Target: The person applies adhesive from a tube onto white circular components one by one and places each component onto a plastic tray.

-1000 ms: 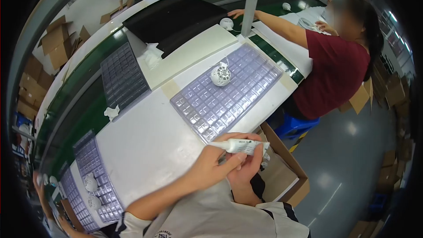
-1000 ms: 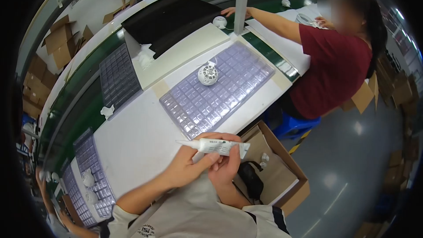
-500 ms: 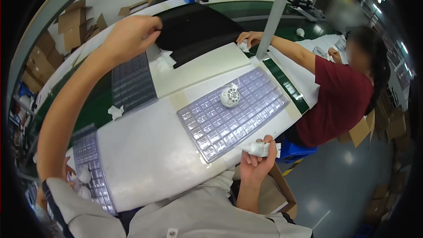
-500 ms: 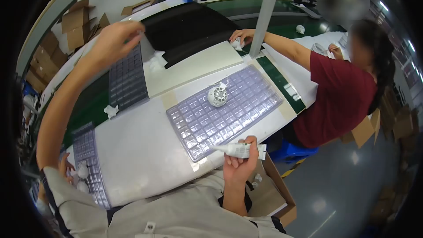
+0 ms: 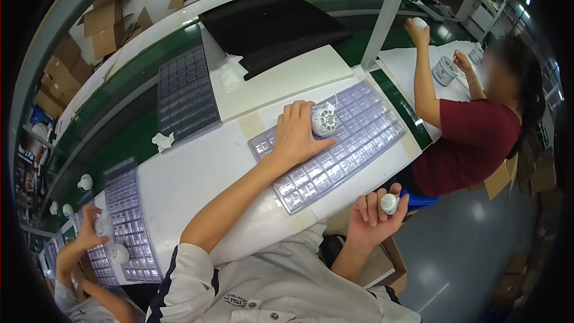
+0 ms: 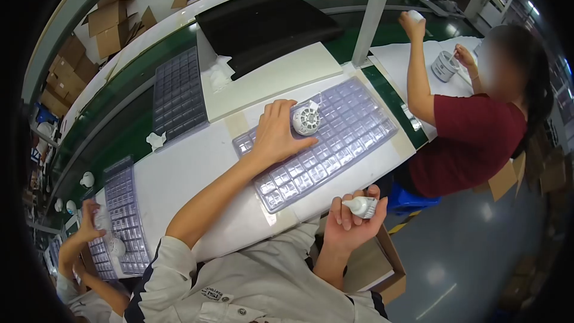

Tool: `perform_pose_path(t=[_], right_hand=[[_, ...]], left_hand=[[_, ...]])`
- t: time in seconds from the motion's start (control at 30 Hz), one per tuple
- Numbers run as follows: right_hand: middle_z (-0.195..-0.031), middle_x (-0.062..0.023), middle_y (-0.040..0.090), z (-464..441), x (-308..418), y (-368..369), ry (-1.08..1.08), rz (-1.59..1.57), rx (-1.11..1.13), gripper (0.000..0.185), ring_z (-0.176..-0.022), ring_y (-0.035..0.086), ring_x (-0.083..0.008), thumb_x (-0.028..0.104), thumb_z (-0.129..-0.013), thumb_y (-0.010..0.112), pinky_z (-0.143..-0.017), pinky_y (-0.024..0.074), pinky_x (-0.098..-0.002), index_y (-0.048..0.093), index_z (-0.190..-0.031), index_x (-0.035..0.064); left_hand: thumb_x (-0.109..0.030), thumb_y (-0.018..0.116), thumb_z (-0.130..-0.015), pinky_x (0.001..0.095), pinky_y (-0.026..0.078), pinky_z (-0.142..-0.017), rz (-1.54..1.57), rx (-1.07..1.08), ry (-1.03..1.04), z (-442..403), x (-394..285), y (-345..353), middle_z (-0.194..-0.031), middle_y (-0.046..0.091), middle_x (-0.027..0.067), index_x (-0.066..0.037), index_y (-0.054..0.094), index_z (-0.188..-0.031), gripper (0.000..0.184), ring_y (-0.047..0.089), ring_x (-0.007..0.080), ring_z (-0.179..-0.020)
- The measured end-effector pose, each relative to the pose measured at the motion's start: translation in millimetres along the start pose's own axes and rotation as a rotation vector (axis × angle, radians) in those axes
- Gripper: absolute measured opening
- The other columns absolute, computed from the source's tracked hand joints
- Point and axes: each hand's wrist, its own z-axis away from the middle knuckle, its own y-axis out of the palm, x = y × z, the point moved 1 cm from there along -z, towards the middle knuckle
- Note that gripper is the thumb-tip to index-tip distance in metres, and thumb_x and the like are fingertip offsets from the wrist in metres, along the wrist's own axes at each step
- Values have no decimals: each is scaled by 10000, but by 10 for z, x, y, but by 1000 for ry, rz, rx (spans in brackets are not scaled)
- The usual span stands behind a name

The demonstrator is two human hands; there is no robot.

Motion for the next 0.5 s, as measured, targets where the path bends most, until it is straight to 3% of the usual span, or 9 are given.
perform_pose_path(t=[0.2, 0.3, 0.37, 0.5], right_hand=[[-474, 56, 373, 33, 118, 3, -20, 59, 22, 323, -365, 341, -77, 374, -1032, 388, -410, 307, -239, 555, -1027, 98], [-537, 36, 422, 5, 91, 14, 10, 38, 61, 326, -368, 358, -77, 383, -1032, 388, -413, 310, -237, 550, -1006, 101], [-566, 33, 436, -7, 43, 94, 2, 84, 69, 308, -382, 365, -70, 371, -1031, 400, -421, 313, -233, 548, -1017, 102], [-645, 27, 467, -17, -141, 244, 32, 211, 128, 259, -416, 379, -54, 341, -1024, 430, -441, 323, -224, 538, -1033, 106]], left_hand=[[-354, 843, -622, 392, 396, -917, -51, 14, 26, -121, -50, 80, -1107, 598, 122, 0, 572, -1134, 679, 506, 299, -1103], [-325, 844, -629, 394, 414, -913, 30, -73, 56, -91, -38, -22, -1096, 602, 120, -8, 583, -1111, 634, 529, 304, -1069], [-310, 845, -632, 395, 422, -910, 57, -118, 61, -12, -66, -254, -1090, 604, 119, -12, 588, -1099, 611, 540, 307, -1052], [-188, 866, -620, 357, 480, -844, 275, -120, -123, 594, -102, -1049, -1072, 599, 124, -21, 576, -1134, 613, 589, 282, -976]])
